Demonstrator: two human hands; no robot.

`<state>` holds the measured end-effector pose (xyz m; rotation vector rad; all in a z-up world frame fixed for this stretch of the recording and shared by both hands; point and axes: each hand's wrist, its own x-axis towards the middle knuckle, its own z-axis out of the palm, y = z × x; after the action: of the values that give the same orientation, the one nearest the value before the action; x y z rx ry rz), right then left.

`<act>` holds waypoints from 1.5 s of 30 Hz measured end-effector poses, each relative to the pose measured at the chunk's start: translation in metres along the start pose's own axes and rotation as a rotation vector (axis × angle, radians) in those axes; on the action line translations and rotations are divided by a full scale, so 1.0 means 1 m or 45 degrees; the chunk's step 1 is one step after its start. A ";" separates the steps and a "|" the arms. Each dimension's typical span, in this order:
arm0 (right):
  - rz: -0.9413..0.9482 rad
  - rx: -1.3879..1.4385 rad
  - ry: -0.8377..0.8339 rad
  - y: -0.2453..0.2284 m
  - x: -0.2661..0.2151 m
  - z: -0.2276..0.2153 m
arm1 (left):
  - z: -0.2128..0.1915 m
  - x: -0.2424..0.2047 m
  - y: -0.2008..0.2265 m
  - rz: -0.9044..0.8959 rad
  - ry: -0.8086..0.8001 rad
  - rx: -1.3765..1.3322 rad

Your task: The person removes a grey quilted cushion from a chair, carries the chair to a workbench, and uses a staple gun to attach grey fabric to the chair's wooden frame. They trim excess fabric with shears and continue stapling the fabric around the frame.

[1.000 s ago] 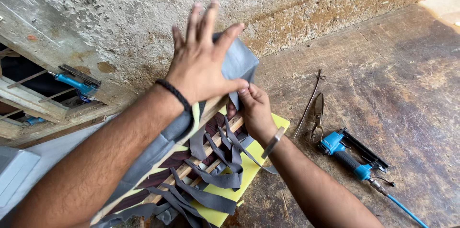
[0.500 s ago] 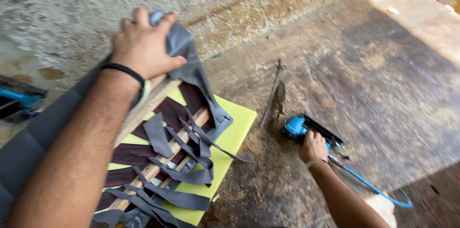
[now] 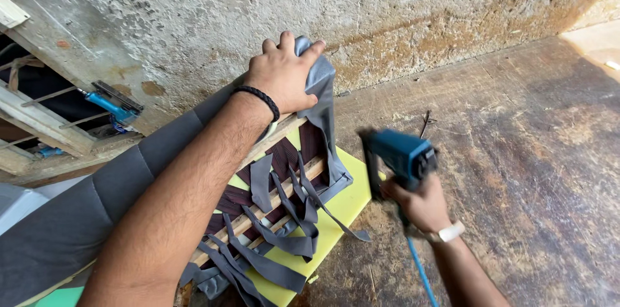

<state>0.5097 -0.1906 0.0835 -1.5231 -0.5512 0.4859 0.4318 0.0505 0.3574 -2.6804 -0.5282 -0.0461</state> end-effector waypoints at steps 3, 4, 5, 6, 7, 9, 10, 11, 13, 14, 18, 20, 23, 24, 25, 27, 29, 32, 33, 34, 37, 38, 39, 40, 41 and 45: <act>-0.273 0.295 0.095 -0.050 0.014 0.048 | -0.002 -0.005 0.003 0.016 0.015 0.017; -0.314 0.262 0.112 -0.062 0.018 0.058 | -0.003 -0.006 0.003 0.019 0.024 0.012; -0.354 0.229 0.128 -0.072 0.023 0.067 | -0.005 -0.007 0.004 0.023 0.032 0.008; -0.394 0.197 0.138 -0.078 0.026 0.073 | -0.005 -0.009 0.004 0.020 0.038 0.003; -0.407 0.231 0.129 -0.082 0.026 0.076 | -0.005 -0.010 0.004 0.021 0.017 0.002; -0.433 0.299 0.116 -0.087 0.028 0.076 | -0.005 -0.009 0.002 0.028 -0.023 0.001; -0.396 0.272 0.096 -0.088 0.027 0.075 | -0.005 -0.008 0.000 0.052 -0.014 -0.016; -0.360 0.245 0.076 -0.088 0.026 0.073 | -0.005 -0.008 -0.002 0.077 -0.006 -0.034; -0.367 0.208 0.045 -0.088 0.023 0.072 | -0.004 -0.005 -0.006 0.126 -0.031 -0.091; -0.414 0.198 0.023 -0.090 0.022 0.075 | -0.004 -0.003 -0.011 0.138 -0.064 -0.130; -0.470 0.191 0.021 -0.094 0.015 0.086 | 0.001 0.000 -0.028 0.153 -0.217 -0.220; -0.398 0.165 -0.007 -0.094 0.012 0.086 | 0.009 -0.006 -0.050 0.258 -0.106 -0.699; -0.278 0.094 -0.065 -0.078 0.008 0.076 | 0.027 -0.011 -0.067 0.467 0.251 -1.131; -0.239 0.065 -0.107 -0.068 0.007 0.074 | 0.032 -0.019 -0.075 0.526 0.409 -1.216; -0.124 -0.176 -0.157 -0.054 0.007 0.070 | 0.035 -0.025 -0.079 0.451 0.411 -1.226; 0.088 -0.664 -0.274 -0.016 0.008 0.059 | 0.036 -0.045 -0.084 0.274 0.411 -1.240; -0.025 -0.921 -0.419 0.037 0.001 0.058 | 0.030 -0.096 -0.100 0.034 0.169 -0.762; 0.209 -1.264 -0.537 0.125 -0.014 0.055 | 0.028 -0.178 -0.115 -0.397 0.032 -0.480; 0.166 -1.371 -0.563 0.151 -0.018 0.051 | 0.030 -0.202 -0.123 -0.547 0.031 -0.453; 0.209 -1.407 -0.599 0.175 -0.024 0.046 | 0.033 -0.219 -0.128 -0.585 0.094 -0.396; 0.352 -1.484 -0.745 0.208 -0.036 0.045 | 0.045 -0.251 -0.134 -0.666 0.230 -0.287; 0.408 -1.476 -0.817 0.202 -0.035 0.052 | 0.047 -0.253 -0.135 -0.668 0.242 -0.290; 0.464 -1.467 -0.889 0.188 -0.034 0.060 | 0.048 -0.250 -0.134 -0.669 0.254 -0.291; 0.183 -1.372 -0.870 0.166 -0.028 0.075 | 0.047 -0.241 -0.132 -0.717 0.188 -0.301; -0.094 -1.268 -0.844 0.134 -0.017 0.093 | 0.046 -0.231 -0.129 -0.766 0.122 -0.311; -0.082 0.158 -0.685 -0.031 0.024 0.157 | 0.031 -0.172 -0.103 -0.714 0.047 -0.445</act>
<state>0.4311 -0.0517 0.1105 -1.2476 -0.9629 0.8727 0.2324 0.0885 0.3496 -2.7527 -1.3503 -0.3758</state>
